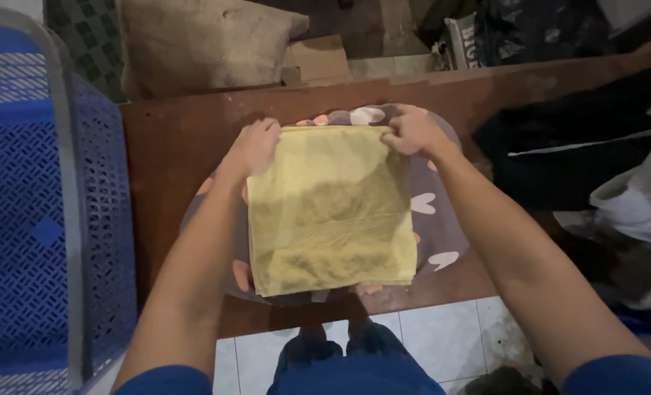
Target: Folding laundry including a yellow towel and undergarments.
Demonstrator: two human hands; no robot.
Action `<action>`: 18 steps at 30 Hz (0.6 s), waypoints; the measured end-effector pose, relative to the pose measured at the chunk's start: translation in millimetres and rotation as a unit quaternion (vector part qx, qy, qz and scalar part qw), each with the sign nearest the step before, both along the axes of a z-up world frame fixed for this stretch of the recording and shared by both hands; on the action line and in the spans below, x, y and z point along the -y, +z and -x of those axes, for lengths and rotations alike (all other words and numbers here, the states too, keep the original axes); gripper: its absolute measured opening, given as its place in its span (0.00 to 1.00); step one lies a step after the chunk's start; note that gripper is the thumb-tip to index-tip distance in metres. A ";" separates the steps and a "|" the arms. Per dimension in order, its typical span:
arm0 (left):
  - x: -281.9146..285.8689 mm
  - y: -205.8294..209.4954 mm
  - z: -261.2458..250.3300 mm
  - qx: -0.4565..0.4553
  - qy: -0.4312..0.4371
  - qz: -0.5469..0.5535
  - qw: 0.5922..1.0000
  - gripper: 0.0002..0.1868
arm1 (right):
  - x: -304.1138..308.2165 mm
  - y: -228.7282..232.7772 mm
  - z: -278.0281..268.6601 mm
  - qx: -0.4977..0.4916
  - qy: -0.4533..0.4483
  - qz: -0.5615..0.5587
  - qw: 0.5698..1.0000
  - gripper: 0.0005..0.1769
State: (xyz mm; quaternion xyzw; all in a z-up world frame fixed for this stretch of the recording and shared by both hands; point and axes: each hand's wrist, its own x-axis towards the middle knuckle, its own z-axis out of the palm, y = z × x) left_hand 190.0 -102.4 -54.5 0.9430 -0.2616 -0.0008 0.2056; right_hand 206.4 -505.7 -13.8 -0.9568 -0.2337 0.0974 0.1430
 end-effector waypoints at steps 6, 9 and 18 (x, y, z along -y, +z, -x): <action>12.8 26.2 6.9 -0.111 0.107 0.000 0.988 0.11 | 12.0 -36.9 33.3 -0.073 -0.315 -0.201 0.925 0.22; 32.5 25.0 25.8 0.050 0.142 -0.053 0.987 0.14 | -4.4 -39.4 53.0 0.077 -0.360 -0.185 0.911 0.24; 102.8 40.1 161.9 0.004 0.028 0.001 1.000 0.51 | -116.2 2.1 193.2 0.092 -0.114 -0.056 0.988 0.44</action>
